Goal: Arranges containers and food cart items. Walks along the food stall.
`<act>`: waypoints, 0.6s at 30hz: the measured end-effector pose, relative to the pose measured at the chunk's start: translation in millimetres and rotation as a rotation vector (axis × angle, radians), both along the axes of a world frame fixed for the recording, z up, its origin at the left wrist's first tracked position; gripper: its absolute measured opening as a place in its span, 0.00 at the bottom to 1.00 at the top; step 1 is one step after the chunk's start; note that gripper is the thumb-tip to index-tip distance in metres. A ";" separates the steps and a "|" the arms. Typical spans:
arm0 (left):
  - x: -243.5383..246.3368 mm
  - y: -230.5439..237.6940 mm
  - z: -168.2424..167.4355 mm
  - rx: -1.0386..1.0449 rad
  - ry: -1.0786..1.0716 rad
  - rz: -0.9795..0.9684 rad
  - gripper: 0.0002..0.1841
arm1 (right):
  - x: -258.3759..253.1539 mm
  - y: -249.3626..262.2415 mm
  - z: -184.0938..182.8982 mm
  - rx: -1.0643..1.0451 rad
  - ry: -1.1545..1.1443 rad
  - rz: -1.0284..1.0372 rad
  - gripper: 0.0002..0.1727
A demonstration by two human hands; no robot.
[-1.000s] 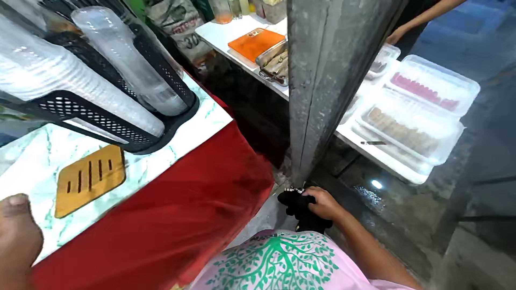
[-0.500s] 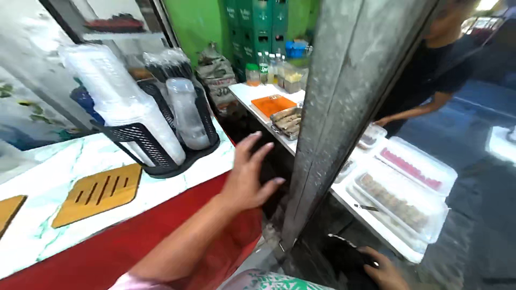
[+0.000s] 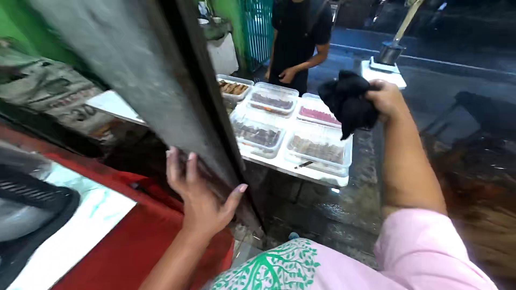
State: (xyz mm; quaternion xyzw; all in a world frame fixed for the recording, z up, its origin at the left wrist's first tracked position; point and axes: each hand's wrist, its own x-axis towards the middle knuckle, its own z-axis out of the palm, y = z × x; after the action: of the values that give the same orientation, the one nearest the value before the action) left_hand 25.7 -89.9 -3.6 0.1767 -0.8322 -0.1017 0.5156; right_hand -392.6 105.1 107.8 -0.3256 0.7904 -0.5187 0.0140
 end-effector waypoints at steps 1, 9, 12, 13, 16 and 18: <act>-4.2 0.4 -0.7 -0.010 0.018 0.019 0.56 | -21.0 -12.9 5.9 -0.041 -0.018 0.000 0.18; -25.5 2.5 -16.9 -0.034 0.152 0.167 0.59 | -144.3 -100.2 27.8 -0.139 -0.135 -0.024 0.21; -32.2 4.6 -24.5 -0.038 0.174 0.252 0.63 | -176.0 -121.0 28.4 -0.208 -0.226 -0.071 0.22; -33.6 6.3 -26.2 -0.042 0.179 0.278 0.63 | -184.7 -128.4 27.9 -0.239 -0.255 -0.088 0.21; -33.0 12.5 -28.3 -0.038 0.168 0.314 0.63 | -204.1 -152.0 28.1 -0.314 -0.322 -0.169 0.21; -31.3 17.2 -25.4 -0.019 0.132 0.294 0.61 | -220.1 -166.9 22.7 -0.367 -0.341 -0.209 0.21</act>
State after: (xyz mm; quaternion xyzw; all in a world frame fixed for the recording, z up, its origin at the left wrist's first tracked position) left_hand -5.6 -72.7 -29.0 0.2846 -0.7626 -0.0288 0.5802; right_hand -612.7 -61.8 130.5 -0.1474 0.6989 -0.6990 0.0339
